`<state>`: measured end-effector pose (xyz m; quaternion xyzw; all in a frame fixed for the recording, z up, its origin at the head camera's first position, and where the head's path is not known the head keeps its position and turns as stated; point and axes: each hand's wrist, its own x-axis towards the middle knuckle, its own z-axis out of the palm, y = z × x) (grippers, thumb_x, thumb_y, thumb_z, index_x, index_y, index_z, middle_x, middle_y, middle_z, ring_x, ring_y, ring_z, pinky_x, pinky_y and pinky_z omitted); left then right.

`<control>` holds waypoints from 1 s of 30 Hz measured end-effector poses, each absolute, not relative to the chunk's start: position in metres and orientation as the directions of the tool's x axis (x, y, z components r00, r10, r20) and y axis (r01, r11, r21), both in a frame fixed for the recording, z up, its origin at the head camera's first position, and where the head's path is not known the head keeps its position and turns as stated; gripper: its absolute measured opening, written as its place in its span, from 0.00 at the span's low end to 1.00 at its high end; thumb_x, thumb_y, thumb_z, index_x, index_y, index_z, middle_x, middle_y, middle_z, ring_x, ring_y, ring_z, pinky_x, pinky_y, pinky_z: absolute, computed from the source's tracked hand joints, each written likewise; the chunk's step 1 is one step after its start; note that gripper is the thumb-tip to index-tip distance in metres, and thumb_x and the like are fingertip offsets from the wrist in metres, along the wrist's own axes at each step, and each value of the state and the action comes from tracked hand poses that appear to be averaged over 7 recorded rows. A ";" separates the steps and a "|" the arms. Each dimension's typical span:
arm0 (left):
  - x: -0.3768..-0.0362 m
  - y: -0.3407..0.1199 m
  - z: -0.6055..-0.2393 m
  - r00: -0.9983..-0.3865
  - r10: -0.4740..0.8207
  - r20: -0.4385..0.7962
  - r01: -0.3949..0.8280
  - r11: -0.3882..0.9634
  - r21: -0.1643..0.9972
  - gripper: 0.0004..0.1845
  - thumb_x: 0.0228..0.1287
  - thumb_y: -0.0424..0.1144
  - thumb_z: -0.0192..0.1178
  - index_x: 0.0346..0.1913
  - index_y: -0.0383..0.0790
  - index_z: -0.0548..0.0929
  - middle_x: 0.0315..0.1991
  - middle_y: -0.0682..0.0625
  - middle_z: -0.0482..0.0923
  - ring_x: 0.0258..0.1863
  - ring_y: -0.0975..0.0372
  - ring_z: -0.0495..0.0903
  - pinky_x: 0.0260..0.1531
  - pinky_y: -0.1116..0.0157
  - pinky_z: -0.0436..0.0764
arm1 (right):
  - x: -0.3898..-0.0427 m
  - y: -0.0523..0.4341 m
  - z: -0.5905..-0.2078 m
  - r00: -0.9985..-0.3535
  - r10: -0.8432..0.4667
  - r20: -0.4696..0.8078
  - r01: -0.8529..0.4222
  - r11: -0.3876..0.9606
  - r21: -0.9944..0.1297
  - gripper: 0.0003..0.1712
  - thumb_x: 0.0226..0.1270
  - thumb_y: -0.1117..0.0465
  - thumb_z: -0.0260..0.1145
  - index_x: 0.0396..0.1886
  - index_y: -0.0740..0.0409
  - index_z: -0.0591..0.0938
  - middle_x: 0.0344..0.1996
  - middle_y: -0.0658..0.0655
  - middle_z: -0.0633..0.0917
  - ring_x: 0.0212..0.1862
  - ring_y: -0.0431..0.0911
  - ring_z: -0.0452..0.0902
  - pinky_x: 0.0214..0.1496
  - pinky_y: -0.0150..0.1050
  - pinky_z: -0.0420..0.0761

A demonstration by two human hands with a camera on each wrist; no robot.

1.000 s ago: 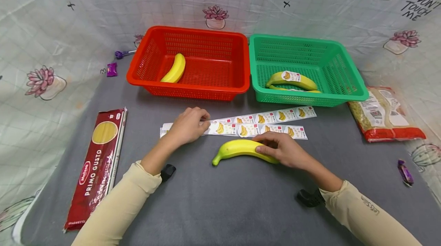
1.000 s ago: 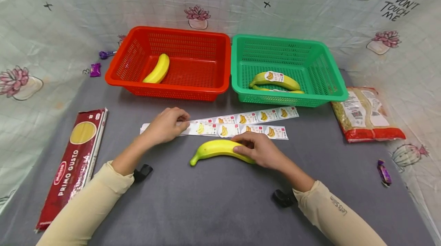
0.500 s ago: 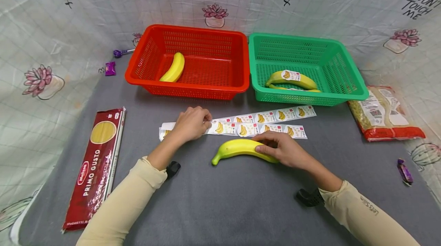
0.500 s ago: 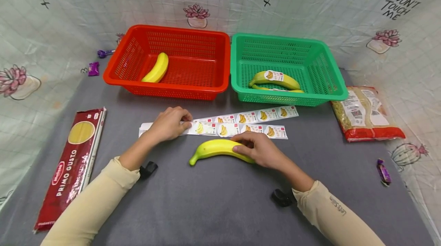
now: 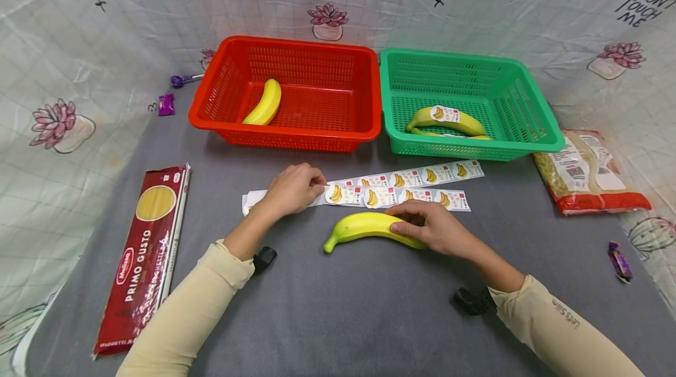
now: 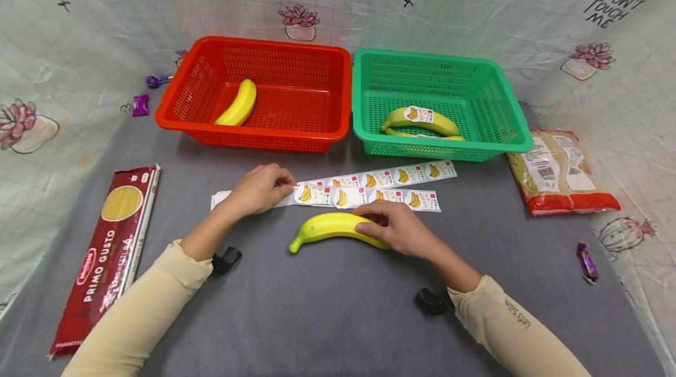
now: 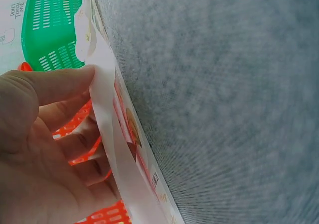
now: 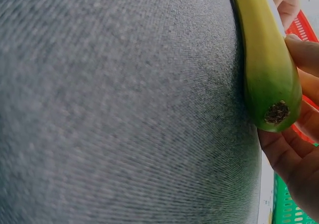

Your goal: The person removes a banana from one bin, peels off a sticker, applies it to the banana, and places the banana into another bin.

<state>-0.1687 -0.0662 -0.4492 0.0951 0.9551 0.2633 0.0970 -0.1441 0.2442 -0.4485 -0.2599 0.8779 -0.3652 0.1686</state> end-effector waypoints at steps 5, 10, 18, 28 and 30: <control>-0.169 -0.066 -0.449 -0.962 0.243 -0.122 0.142 0.831 0.537 0.07 0.70 0.39 0.62 0.43 0.43 0.88 0.40 0.47 0.82 0.41 0.56 0.77 0.45 0.56 0.76 | -0.145 0.245 -0.449 -0.810 -0.577 -0.110 -0.325 0.597 -0.733 0.17 0.69 0.56 0.71 0.55 0.52 0.87 0.40 0.51 0.86 0.38 0.39 0.78 0.41 0.32 0.80; -0.170 -0.067 -0.451 -0.963 0.246 -0.111 0.148 0.826 0.544 0.07 0.70 0.39 0.62 0.43 0.43 0.89 0.40 0.47 0.82 0.40 0.57 0.77 0.44 0.57 0.75 | -0.145 0.245 -0.449 -0.808 -0.581 -0.100 -0.330 0.586 -0.740 0.17 0.68 0.56 0.72 0.55 0.53 0.87 0.39 0.51 0.86 0.37 0.39 0.77 0.39 0.32 0.79; -0.171 -0.067 -0.451 -0.960 0.258 -0.108 0.153 0.808 0.569 0.07 0.69 0.38 0.62 0.42 0.43 0.88 0.39 0.48 0.82 0.40 0.57 0.78 0.44 0.57 0.75 | -0.146 0.245 -0.448 -0.806 -0.583 -0.097 -0.351 0.605 -0.715 0.18 0.65 0.55 0.74 0.54 0.50 0.88 0.37 0.48 0.86 0.36 0.39 0.77 0.37 0.32 0.79; -0.173 -0.068 -0.452 -0.956 0.273 -0.103 0.160 0.786 0.598 0.07 0.70 0.39 0.62 0.43 0.43 0.88 0.39 0.48 0.82 0.41 0.57 0.77 0.45 0.58 0.75 | -0.151 0.243 -0.445 -0.802 -0.584 -0.129 -0.340 0.623 -0.705 0.18 0.64 0.54 0.75 0.53 0.50 0.88 0.37 0.48 0.87 0.37 0.39 0.80 0.39 0.33 0.81; -0.173 -0.068 -0.451 -0.956 0.278 -0.099 0.164 0.780 0.604 0.07 0.70 0.39 0.62 0.43 0.43 0.88 0.40 0.48 0.82 0.41 0.57 0.78 0.45 0.58 0.75 | -0.153 0.243 -0.442 -0.799 -0.585 -0.138 -0.336 0.625 -0.704 0.17 0.64 0.54 0.75 0.52 0.51 0.88 0.37 0.49 0.88 0.37 0.39 0.80 0.40 0.33 0.81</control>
